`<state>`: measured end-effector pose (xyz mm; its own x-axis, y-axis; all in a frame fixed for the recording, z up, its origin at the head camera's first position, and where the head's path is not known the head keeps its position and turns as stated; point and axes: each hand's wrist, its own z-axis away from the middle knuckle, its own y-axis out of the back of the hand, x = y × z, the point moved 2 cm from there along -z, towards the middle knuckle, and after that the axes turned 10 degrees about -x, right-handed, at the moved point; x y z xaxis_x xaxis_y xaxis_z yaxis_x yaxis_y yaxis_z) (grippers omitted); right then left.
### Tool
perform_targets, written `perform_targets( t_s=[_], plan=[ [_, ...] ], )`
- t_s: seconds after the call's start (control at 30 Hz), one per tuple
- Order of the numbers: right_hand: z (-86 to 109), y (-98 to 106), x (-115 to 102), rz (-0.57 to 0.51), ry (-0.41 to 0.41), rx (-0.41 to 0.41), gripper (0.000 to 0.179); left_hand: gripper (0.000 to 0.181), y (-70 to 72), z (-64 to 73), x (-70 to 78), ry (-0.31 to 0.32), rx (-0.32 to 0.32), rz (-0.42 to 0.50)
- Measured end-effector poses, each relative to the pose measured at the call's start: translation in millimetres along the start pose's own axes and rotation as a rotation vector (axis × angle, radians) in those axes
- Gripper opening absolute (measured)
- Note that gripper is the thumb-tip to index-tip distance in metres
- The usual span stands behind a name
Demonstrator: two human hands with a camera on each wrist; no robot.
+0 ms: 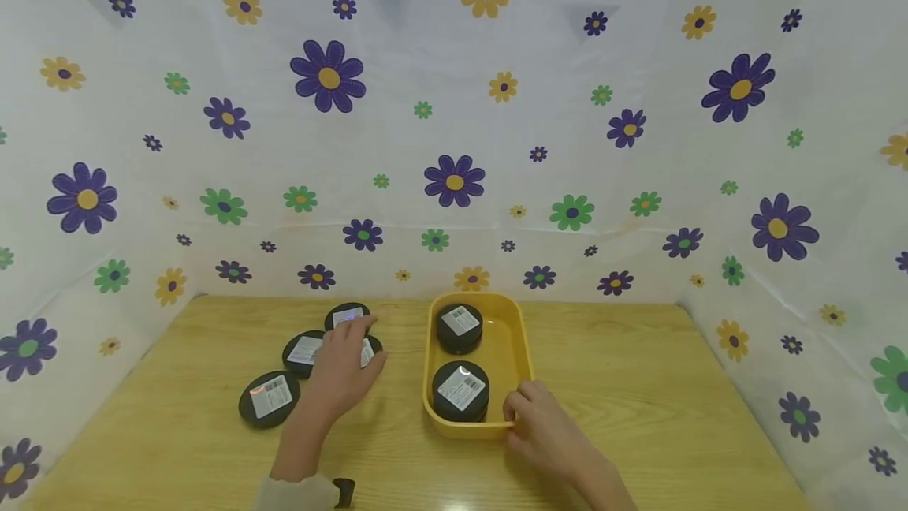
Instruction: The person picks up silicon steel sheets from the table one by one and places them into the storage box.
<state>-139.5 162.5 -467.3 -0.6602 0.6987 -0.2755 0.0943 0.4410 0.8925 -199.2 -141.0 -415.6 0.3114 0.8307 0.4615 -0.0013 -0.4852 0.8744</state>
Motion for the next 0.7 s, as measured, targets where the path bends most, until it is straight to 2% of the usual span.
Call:
perform_targets(
  t_s=[0.2, 0.27, 0.5, 0.7],
  plan=[
    [0.0, -0.3, -0.3, 0.004, 0.006, 0.013, 0.035, 0.056, -4.0, 5.5, -6.5, 0.069, -0.083, 0.008],
    [0.1, -1.2, -0.1, -0.002, -0.002, 0.008, 0.035, 0.055, -4.9, 5.8, -7.5, 0.071, -0.099, 0.017],
    [0.5, -2.2, -1.1, -0.008, -0.029, -0.014, 0.034, 0.051, -7.2, 10.0, -12.9, 0.05, -0.103, 0.022],
    [-0.7, 1.2, -3.5, -0.022, -0.056, -0.034, 0.032, 0.051, -3.3, 11.7, -19.1, 0.08, -0.113, 0.027]
  ],
)
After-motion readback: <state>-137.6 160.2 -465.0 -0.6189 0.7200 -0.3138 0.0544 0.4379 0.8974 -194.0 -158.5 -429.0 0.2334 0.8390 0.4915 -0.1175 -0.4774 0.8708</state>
